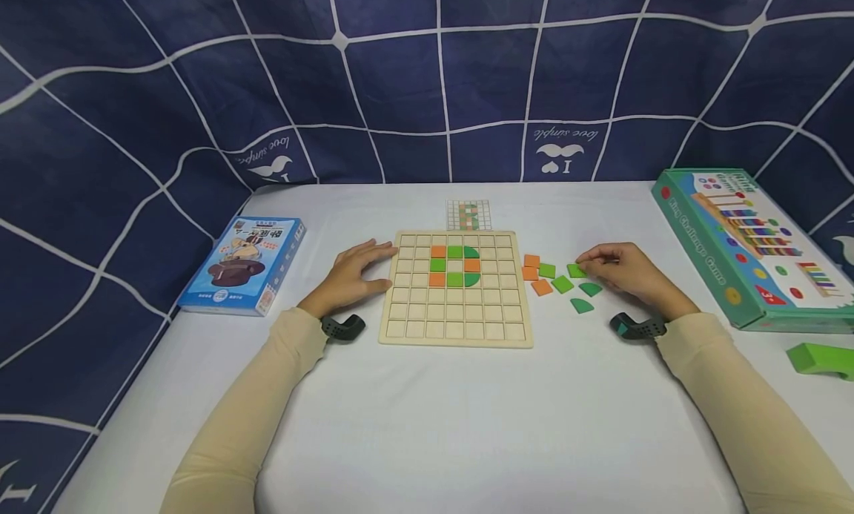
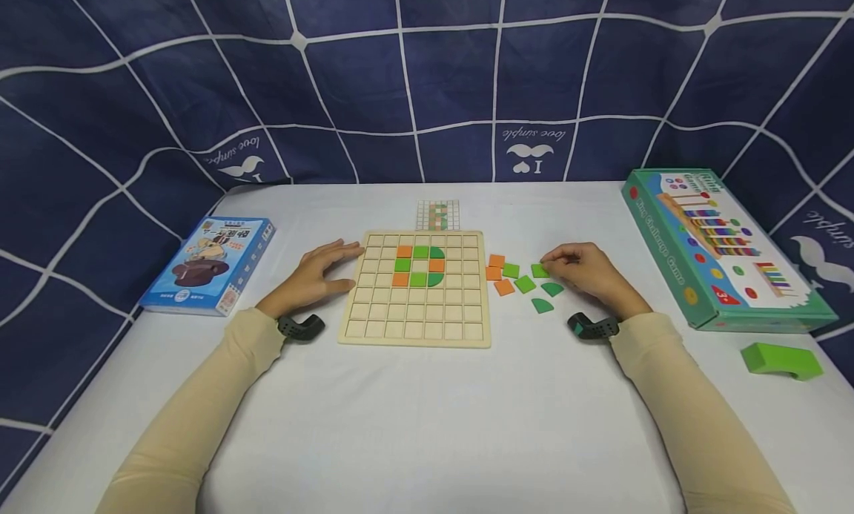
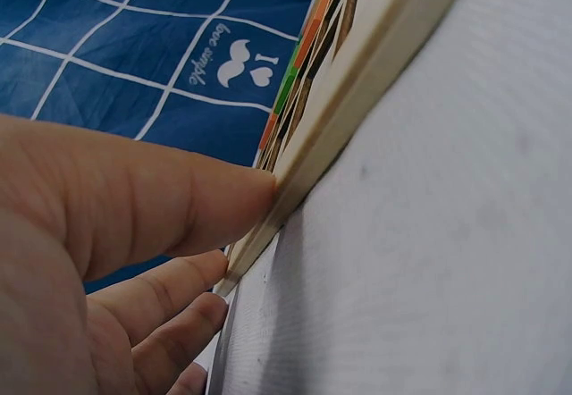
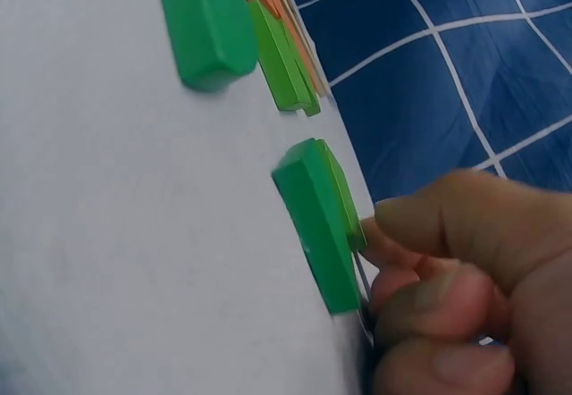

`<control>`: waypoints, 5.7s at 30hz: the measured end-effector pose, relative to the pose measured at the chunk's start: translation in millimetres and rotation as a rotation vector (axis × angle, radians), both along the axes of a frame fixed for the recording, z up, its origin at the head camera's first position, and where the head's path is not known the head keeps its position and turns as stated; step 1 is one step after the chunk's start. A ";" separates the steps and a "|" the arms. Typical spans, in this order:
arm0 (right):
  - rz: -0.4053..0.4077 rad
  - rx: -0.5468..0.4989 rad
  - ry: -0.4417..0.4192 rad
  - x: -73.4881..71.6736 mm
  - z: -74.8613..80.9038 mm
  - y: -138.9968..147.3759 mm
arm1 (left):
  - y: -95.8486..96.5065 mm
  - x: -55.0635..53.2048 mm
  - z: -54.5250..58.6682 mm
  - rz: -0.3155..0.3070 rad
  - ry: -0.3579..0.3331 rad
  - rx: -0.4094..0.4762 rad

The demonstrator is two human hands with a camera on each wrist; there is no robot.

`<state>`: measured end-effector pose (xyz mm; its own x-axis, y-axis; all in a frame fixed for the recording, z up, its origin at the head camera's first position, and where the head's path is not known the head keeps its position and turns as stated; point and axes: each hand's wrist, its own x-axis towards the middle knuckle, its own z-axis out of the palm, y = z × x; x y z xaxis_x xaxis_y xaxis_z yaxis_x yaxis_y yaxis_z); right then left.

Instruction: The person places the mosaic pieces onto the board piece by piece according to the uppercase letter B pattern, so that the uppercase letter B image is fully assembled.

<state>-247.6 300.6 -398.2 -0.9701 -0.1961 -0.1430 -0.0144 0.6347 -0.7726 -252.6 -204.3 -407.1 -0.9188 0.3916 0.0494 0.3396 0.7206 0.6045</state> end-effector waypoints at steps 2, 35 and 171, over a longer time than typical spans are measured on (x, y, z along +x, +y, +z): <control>0.012 -0.022 -0.021 -0.6 0.5 1.8 | -0.3 0.2 -0.2 0.000 -0.002 0.003; 0.068 -0.051 0.053 7.1 19.9 -20.5 | -1.7 0.1 -0.7 0.004 -0.008 -0.002; 0.223 -0.028 0.071 -33.4 2.3 -69.9 | -2.2 0.3 -1.7 0.003 -0.009 -0.010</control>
